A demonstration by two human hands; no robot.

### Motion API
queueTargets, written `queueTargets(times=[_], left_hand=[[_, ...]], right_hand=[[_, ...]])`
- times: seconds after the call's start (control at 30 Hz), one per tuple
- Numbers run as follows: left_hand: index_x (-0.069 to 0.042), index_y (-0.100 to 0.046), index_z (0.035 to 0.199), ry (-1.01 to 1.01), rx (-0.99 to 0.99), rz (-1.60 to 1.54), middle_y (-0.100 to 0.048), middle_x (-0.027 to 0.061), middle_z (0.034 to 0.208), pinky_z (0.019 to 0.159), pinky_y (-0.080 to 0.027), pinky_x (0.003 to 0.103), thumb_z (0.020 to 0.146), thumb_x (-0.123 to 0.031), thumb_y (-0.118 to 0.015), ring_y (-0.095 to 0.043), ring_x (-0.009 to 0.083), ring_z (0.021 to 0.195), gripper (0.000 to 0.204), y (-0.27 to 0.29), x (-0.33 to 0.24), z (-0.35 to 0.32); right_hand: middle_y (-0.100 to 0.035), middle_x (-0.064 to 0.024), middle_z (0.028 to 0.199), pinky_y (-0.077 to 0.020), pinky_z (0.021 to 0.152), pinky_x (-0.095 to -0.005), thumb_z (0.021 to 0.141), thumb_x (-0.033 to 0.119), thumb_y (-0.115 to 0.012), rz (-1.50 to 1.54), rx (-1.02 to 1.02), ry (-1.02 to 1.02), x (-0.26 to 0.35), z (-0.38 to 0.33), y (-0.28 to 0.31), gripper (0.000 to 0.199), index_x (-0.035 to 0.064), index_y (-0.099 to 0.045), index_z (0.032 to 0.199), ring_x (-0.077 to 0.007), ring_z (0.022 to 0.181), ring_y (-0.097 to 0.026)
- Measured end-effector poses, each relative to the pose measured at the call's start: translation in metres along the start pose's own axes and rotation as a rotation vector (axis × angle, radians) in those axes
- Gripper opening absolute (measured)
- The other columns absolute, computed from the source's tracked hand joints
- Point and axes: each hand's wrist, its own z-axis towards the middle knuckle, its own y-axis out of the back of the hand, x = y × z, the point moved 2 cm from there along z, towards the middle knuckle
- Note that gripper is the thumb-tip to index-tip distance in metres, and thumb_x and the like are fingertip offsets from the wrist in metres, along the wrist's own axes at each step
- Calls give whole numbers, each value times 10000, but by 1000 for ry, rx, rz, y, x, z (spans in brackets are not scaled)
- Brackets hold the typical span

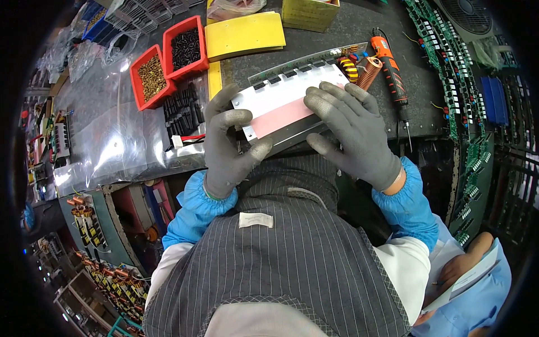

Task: Assemble an electronic component by applying thermal paste, installing an insulation sheet, and mounting a printed circuit board using screws and an electric screwdriver.

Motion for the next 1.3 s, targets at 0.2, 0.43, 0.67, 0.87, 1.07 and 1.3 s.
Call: queueTargets(times=[0.2, 0.43, 0.67, 0.87, 1.07, 1.3], left_hand=[[-94, -556, 1199, -30, 29, 9, -401, 205, 1495, 1095, -472, 465, 754, -186, -868, -466, 347, 1366, 551, -2, 2, 1], [-50, -528, 1311, 54, -11, -68, -438, 218, 1506, 1122, -462, 459, 701, -89, -889, -478, 369, 1401, 711, 0, -1, 2], [-30, -422, 1472, 219, 26, 6, -434, 209, 1509, 1137, -456, 431, 695, -193, -917, -495, 343, 1385, 936, 7, 3, -3], [-4, -352, 1529, 258, 117, 77, -442, 216, 1517, 1116, -485, 457, 698, -295, -929, -520, 351, 1375, 1053, 15, -5, 10], [-5, -209, 1617, 481, 429, 456, -708, 243, 1127, 916, -582, 428, 744, -673, -840, -732, 381, 1054, 1267, 32, -13, 21], [32, -399, 1536, 203, 249, 427, -729, 218, 956, 762, -568, 413, 1004, -617, -585, -737, 341, 887, 860, 51, 30, 60]], right_hand=[[-666, -82, 1362, -315, 1200, -466, 846, 332, -784, -14, -29, -41, 2, 0, -1, 621, 112, -591, 1394, -263, 1359, -580], [-627, -77, 1393, -200, 1233, -536, 814, 453, -789, 92, -39, 132, 46, 12, -28, 713, 137, -568, 1413, -249, 1348, -568], [-645, -90, 1416, -134, 1264, -516, 918, 731, -534, -73, -13, 112, 16, 3, -14, 830, 95, -568, 1451, -292, 1427, -520], [-653, -185, 1350, -397, 1128, -462, 1022, 385, -647, -87, -462, -281, -63, -29, 3, 580, 2, -545, 1445, -310, 1310, -596], [-705, -178, 1148, -536, 925, -375, 1013, 276, -666, 496, -323, -589, -132, -35, -62, 471, -29, -573, 1360, -222, 1080, -683], [-687, -102, 968, -527, 747, -336, 986, 300, -703, 532, -426, -630, -145, -17, -71, 399, -35, -649, 1196, -153, 839, -650]])
